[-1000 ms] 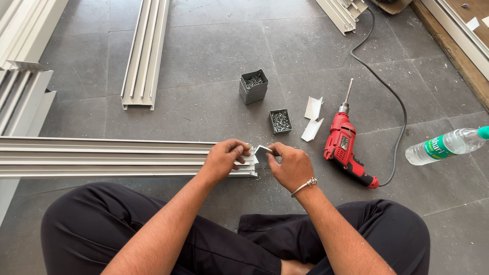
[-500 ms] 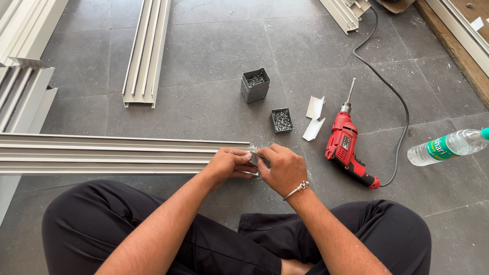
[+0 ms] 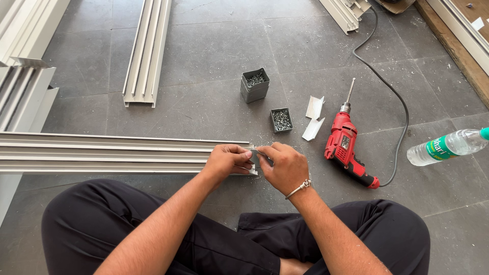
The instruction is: The person sits on the floor and assembles a metal frame by attaching small metal brackets to the ends of long metal profiles. They use a red corded drill to drive screws into the brackets, securing them to the profiles. The person repeats this process for multiple profiles, handling the brackets and screws by hand.
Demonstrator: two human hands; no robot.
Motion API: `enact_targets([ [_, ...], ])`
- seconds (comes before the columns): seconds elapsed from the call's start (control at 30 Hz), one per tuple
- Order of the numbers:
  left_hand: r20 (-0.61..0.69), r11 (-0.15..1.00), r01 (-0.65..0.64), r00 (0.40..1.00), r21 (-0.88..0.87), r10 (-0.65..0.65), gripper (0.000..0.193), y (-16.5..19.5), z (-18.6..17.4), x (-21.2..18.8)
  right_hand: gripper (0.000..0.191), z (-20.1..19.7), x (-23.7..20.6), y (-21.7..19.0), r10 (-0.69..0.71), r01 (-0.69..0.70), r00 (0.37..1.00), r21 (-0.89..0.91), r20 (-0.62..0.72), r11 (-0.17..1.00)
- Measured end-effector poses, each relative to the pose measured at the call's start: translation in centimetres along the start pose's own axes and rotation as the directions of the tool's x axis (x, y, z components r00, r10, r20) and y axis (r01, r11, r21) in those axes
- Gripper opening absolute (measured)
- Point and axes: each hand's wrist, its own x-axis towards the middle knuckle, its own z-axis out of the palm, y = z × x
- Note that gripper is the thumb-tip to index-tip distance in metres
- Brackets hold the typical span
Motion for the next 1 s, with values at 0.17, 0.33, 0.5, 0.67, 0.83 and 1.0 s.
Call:
enact_targets([
  [0.17, 0.026, 0.982, -0.09, 0.995, -0.164, 0.096, 0.027, 0.7, -0.1, 0.0, 0.013, -0.2, 0.1, 0.8, 0.039, -0.037, 0.996, 0.03, -0.077, 0.999],
  [0.33, -0.033, 0.788, -0.346, 0.907, 0.509, 0.419, 0.028, 1.0, 1.5, -1.3, 0.016, 0.1, -0.1, 1.5, 0.134, -0.13, 0.99, 0.078, -0.044, 0.988],
  [0.5, -0.02, 0.741, -0.349, 0.898, 0.573, 0.439, 0.025, 1.8, 1.3, -1.9, 0.017, 0.3, -0.1, 1.6, 0.14, -0.136, 0.99, 0.115, -0.03, 0.984],
  [0.67, 0.042, 0.697, -0.361, 0.902, 0.619, 0.43, 0.029, 2.2, 0.6, -1.7, 0.017, 0.1, 0.0, 1.5, 0.105, -0.106, 0.994, 0.098, 0.016, 0.99],
  [0.83, 0.036, 0.681, -0.32, 0.917, 0.659, 0.397, 0.028, 2.2, 0.8, -1.6, 0.017, 0.0, 0.1, 1.5, 0.121, -0.124, 0.992, 0.091, 0.039, 0.988],
  [1.0, 0.001, 0.668, -0.341, 0.891, 0.661, 0.454, 0.02, 2.2, 1.2, -2.1, 0.016, 0.0, 0.0, 1.4, 0.014, -0.011, 0.997, 0.041, -0.073, 0.999],
])
